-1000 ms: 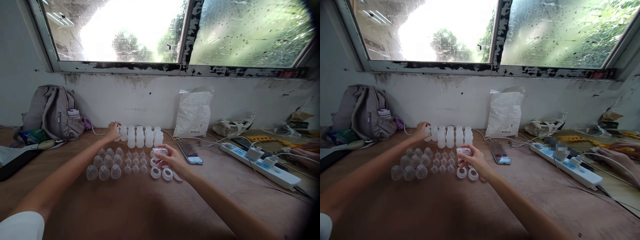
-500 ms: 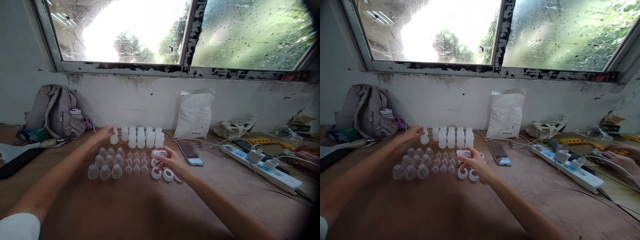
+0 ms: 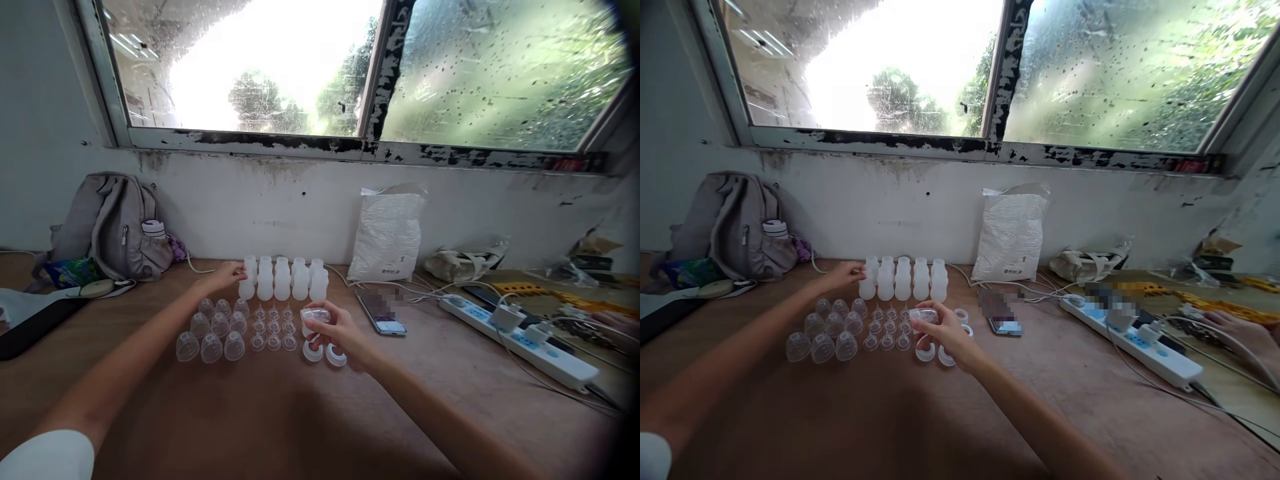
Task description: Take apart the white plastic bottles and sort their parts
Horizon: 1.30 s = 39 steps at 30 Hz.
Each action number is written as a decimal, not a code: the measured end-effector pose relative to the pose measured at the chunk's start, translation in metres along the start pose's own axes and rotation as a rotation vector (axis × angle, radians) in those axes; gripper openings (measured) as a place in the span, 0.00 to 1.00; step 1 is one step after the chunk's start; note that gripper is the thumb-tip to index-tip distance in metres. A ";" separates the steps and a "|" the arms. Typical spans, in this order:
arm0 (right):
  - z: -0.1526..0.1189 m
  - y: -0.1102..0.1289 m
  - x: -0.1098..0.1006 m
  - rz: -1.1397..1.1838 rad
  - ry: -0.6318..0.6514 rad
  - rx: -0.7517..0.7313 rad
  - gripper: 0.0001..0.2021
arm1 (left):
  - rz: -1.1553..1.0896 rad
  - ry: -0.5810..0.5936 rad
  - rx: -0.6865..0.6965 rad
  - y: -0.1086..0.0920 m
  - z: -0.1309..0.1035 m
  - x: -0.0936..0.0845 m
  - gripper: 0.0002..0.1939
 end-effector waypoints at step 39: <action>-0.018 -0.057 0.067 -0.053 0.180 -0.117 0.24 | -0.825 0.122 -0.072 -0.120 -0.169 0.106 0.11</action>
Point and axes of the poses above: each hand's wrist, its own z-axis towards the middle knuckle, its own x-axis out of the palm, y = z × x, the point moved 5 cm from there along z, towards the middle knuckle, and after that the axes turned 12 degrees about -z, right-handed, at the moved point
